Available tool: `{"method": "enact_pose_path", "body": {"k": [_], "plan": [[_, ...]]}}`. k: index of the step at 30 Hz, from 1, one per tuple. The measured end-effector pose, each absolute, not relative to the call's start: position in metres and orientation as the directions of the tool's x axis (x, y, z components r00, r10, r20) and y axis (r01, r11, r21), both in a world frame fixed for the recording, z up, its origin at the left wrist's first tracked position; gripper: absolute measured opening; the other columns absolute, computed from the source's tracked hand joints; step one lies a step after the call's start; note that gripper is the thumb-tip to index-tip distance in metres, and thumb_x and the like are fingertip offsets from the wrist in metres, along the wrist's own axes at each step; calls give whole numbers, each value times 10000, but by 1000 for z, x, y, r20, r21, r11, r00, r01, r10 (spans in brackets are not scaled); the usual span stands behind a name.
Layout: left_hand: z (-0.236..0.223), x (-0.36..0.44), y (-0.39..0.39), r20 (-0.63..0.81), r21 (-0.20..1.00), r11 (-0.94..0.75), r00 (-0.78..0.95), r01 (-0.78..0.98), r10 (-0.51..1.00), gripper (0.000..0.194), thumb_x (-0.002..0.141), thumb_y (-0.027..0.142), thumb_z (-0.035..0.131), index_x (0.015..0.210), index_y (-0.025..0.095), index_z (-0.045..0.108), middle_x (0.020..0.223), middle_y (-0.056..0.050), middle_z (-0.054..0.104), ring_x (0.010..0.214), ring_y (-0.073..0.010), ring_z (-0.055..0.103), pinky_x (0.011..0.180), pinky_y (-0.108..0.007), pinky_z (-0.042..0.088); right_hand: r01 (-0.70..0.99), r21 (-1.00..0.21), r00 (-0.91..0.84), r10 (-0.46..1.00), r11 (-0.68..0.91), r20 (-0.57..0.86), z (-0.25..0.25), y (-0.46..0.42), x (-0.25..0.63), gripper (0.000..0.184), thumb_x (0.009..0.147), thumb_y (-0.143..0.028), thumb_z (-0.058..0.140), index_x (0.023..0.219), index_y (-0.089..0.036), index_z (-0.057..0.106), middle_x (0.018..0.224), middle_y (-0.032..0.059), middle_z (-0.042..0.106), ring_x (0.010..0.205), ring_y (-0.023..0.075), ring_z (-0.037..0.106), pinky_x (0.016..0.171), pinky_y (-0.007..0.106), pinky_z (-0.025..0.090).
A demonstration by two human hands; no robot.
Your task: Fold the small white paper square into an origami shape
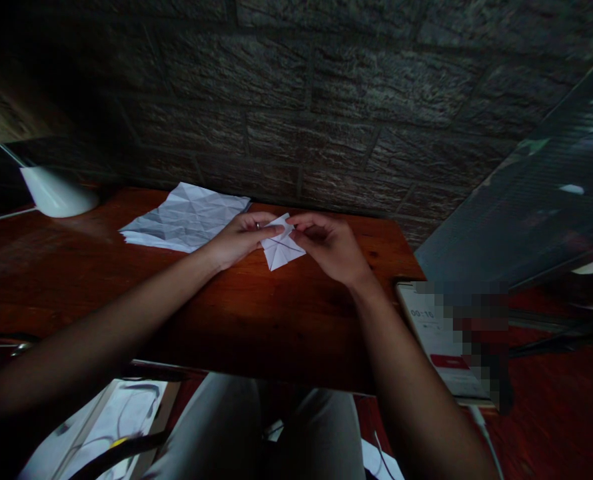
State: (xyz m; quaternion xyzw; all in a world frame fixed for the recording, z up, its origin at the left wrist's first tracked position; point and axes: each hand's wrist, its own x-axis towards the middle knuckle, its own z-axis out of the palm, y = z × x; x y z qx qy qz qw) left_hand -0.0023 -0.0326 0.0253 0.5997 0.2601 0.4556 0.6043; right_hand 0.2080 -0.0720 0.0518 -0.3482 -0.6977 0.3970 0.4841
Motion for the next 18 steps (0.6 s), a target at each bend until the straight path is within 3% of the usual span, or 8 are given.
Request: {"method": "enact_pose_path", "body": {"k": [9,18], "plan": [[26,-2,-35,256,965,-196,472,-173,844,214,773,337,873,896,168,829,894,-37,799,810,-136,685,775,-272,491,123,-897,-359,862,425,359,57,-73,215,218,824,-397,901,1013,-300,855,1060,-1,845,960,190,761,964,386,597],[28,-2,-36,256,966,-201,497,-163,829,222,741,331,882,883,172,817,867,-31,787,781,-138,672,760,-274,496,142,-894,-347,868,424,356,59,-75,216,216,808,-431,913,924,-266,835,957,10,831,869,179,751,867,359,612]]}}
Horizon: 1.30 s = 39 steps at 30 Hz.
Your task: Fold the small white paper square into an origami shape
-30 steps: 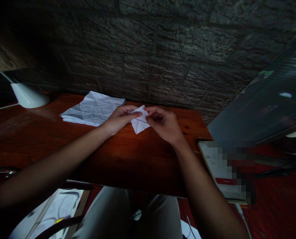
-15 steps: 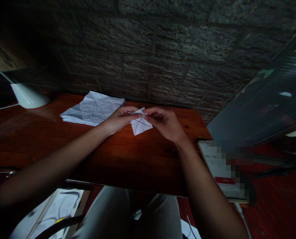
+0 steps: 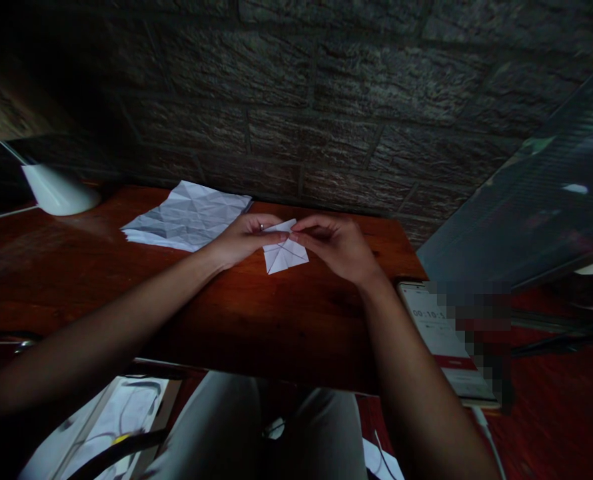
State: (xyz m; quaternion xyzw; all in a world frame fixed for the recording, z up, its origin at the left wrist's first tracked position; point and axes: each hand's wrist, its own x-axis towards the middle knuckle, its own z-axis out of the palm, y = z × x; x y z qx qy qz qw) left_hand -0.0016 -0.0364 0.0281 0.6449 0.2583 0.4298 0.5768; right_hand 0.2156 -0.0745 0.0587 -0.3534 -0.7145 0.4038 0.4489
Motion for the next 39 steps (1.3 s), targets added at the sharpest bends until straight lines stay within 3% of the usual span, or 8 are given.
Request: {"method": "enact_pose_path", "body": {"k": [7,26,39], "plan": [[29,-2,-36,294,956,-269,473,-121,831,240,753,350,863,905,172,812,868,-27,776,792,-150,672,748,-278,488,134,-912,-266,900,389,345,55,-73,211,311,743,-504,944,880,-251,827,895,22,824,813,188,735,787,356,612],[33,-1,-43,297,954,-283,443,-99,846,172,763,315,840,874,185,824,817,-29,787,732,-149,672,671,-272,488,107,-915,-204,909,389,363,51,-72,207,181,768,-391,914,819,-256,804,832,2,796,732,159,679,725,341,566],[32,-1,-41,287,957,-234,439,-172,852,228,739,321,882,913,182,838,908,-44,817,819,-168,708,788,-303,526,127,-901,-192,902,414,388,54,-72,207,205,757,-413,917,838,-252,818,865,13,808,761,168,686,755,343,576]]}}
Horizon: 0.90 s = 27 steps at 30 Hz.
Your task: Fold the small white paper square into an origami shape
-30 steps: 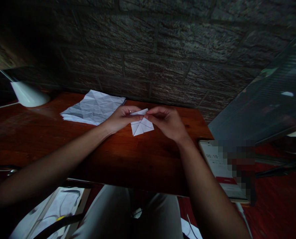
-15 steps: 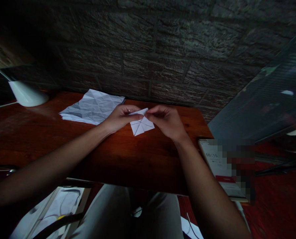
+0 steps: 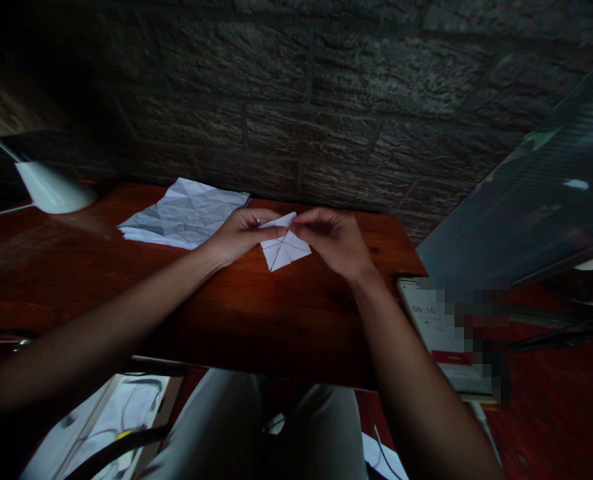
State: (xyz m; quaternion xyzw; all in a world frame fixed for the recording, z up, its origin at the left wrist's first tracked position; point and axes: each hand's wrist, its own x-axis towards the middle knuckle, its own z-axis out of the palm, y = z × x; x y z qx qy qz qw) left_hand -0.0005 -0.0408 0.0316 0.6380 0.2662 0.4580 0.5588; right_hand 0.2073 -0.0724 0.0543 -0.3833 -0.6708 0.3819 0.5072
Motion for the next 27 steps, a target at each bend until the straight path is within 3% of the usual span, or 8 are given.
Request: {"method": "enact_pose_path", "body": {"k": [16,21,27], "plan": [[32,1,-37,340,933,-281,291,-226,894,294,666,257,911,932,179,811,998,-37,825,942,-184,735,909,-340,541,115,-908,-258,895,404,365,51,-70,211,227,802,-361,903,1020,-313,859,1050,5,838,931,196,749,946,436,620],[30,1,-37,273,951,-189,375,-247,886,399,632,210,921,1001,177,774,943,-19,816,855,-168,730,844,-338,549,145,-903,-269,895,404,357,50,-69,211,190,841,-337,859,1029,-311,856,1031,4,834,905,192,740,897,417,621],[29,2,-36,242,938,-128,343,-322,908,430,593,196,947,990,181,783,987,-25,819,901,-178,736,880,-344,550,155,-894,-288,885,421,367,51,-70,214,205,861,-329,848,1063,-295,844,1058,19,832,937,203,752,911,422,626]]}}
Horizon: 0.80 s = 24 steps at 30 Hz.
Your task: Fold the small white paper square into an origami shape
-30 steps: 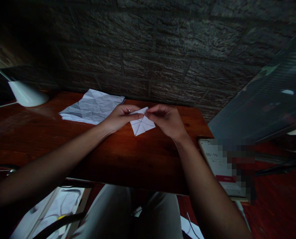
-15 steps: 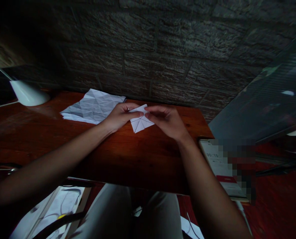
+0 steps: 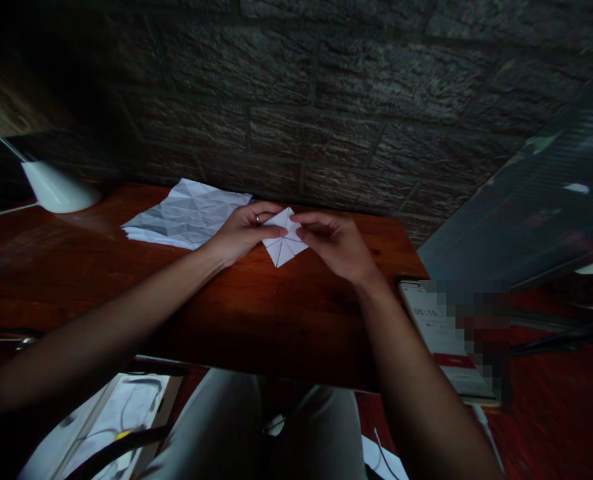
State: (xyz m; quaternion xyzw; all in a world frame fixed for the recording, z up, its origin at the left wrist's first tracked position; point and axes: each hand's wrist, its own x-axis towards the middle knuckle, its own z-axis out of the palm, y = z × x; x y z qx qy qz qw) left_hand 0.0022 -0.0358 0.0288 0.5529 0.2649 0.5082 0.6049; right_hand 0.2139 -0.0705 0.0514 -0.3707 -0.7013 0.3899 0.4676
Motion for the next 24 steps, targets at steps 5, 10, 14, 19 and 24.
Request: {"method": "enact_pose_path", "body": {"k": [5,10,14,19,24], "plan": [[30,2,-36,245,925,-115,336,-363,910,375,612,213,953,959,189,814,1008,-23,813,960,-183,733,980,-369,524,131,-883,-289,869,452,402,54,-71,213,244,837,-362,878,1066,-288,842,1110,19,845,993,213,773,991,444,629],[30,2,-36,243,925,-107,352,-365,904,380,609,211,961,963,192,824,1003,-27,817,953,-186,738,984,-380,524,149,-873,-279,867,464,413,53,-70,213,244,842,-407,883,1057,-293,852,1096,18,854,974,215,784,961,437,648],[28,2,-34,256,927,-135,327,-350,910,389,585,212,973,944,190,824,995,-29,825,946,-185,745,971,-374,535,224,-833,-289,851,505,438,55,-71,215,196,863,-397,866,1045,-323,868,1073,10,859,958,232,793,923,449,658],[27,2,-34,289,936,-199,316,-289,903,419,584,264,987,957,180,816,1042,-53,832,974,-207,753,953,-385,553,282,-799,-301,839,532,453,58,-72,219,174,866,-384,865,1032,-332,876,1080,10,861,968,250,801,924,464,660],[29,2,-36,297,937,-211,322,-277,899,433,582,270,983,964,174,805,1042,-56,835,953,-206,760,927,-384,571,256,-821,-303,849,510,433,59,-73,219,163,857,-412,871,979,-305,879,1035,21,864,913,227,795,899,429,653]]}}
